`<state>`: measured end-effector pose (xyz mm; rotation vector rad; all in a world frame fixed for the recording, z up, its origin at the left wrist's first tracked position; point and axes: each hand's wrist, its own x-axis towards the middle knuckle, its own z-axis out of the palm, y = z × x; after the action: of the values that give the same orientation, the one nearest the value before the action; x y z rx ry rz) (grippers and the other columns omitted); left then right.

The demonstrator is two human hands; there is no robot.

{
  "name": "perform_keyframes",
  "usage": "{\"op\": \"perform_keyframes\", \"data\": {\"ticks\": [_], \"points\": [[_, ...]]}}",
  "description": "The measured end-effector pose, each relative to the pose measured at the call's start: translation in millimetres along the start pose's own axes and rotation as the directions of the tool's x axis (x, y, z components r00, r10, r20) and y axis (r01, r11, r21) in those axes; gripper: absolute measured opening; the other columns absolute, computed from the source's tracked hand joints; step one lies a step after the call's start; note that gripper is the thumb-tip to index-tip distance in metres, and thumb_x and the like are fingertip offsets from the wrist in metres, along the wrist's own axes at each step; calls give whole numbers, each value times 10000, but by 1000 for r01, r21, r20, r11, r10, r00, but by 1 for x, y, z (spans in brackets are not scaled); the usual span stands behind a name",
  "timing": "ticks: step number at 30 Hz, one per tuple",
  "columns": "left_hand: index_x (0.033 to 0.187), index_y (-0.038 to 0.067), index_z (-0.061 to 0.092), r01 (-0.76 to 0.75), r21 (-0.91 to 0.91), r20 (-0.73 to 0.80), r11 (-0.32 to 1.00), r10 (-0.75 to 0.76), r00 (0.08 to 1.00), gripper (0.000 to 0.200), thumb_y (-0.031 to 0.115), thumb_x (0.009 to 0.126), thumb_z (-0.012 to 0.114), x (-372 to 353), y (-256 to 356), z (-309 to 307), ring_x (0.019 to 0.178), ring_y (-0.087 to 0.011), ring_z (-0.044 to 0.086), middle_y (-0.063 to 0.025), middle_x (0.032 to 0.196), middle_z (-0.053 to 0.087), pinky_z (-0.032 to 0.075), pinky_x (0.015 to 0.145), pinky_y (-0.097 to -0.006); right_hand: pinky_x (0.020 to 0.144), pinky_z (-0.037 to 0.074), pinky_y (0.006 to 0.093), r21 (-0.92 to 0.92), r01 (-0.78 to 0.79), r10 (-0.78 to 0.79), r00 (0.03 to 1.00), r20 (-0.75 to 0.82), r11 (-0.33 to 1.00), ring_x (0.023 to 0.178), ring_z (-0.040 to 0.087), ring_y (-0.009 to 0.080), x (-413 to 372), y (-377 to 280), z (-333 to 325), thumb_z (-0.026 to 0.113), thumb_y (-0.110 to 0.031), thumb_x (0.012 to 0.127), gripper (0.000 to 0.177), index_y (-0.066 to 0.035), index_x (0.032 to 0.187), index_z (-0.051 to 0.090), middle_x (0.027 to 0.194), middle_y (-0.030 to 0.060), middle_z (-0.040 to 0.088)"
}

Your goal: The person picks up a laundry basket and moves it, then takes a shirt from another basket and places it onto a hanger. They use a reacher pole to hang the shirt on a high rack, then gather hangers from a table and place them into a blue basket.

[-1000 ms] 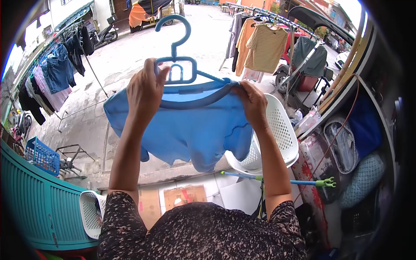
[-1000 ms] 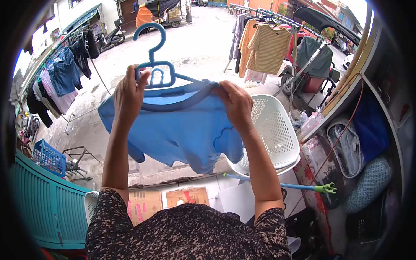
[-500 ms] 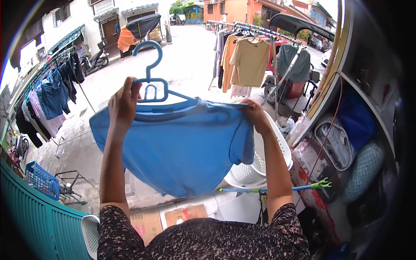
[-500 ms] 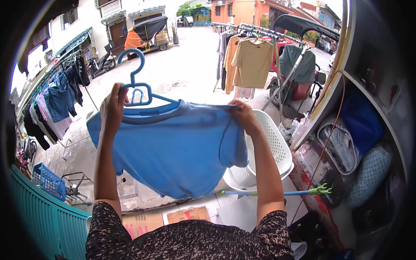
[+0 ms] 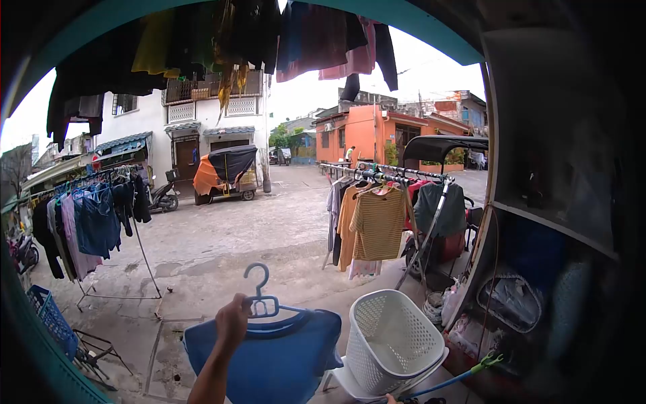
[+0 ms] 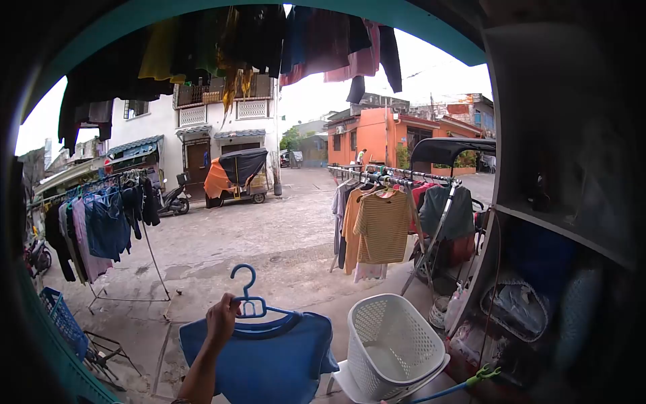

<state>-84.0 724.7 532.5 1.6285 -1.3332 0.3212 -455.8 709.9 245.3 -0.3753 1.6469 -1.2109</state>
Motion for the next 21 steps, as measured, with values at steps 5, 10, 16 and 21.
{"op": "perform_keyframes", "data": {"ticks": [5,10,16,21], "points": [[820,85,532,-26,47,29,999,24,999,126,211,821,526,-6,16,12,597,-258,593,-64,600,589,429,537,-364,517,395,254,36,161,-156,981,-112,986,569,462,127,-5,-26,-37,467,-226,857,246,-34,1011,449,686,30,465],[826,81,529,-41,64,0,997,41,999,110,191,824,524,-10,22,6,591,-261,593,-66,603,591,430,526,-362,527,402,262,38,259,-251,957,-148,965,586,472,142,-8,-42,-52,460,-219,862,248,-27,1019,450,706,44,475],[823,72,518,-4,38,10,999,4,1000,110,178,841,498,-11,19,-4,586,-263,598,-72,615,601,434,529,-371,539,411,272,29,344,-335,928,-163,938,607,483,160,-12,-48,-57,452,-211,868,251,-18,1029,452,730,62,488],[820,61,512,66,-25,65,998,-64,996,169,211,863,448,28,13,-9,570,-242,602,-52,631,615,446,544,-355,548,419,280,18,407,-398,900,-179,913,624,492,174,-22,-46,-51,445,-204,872,254,-11,1037,453,750,76,498]]}}
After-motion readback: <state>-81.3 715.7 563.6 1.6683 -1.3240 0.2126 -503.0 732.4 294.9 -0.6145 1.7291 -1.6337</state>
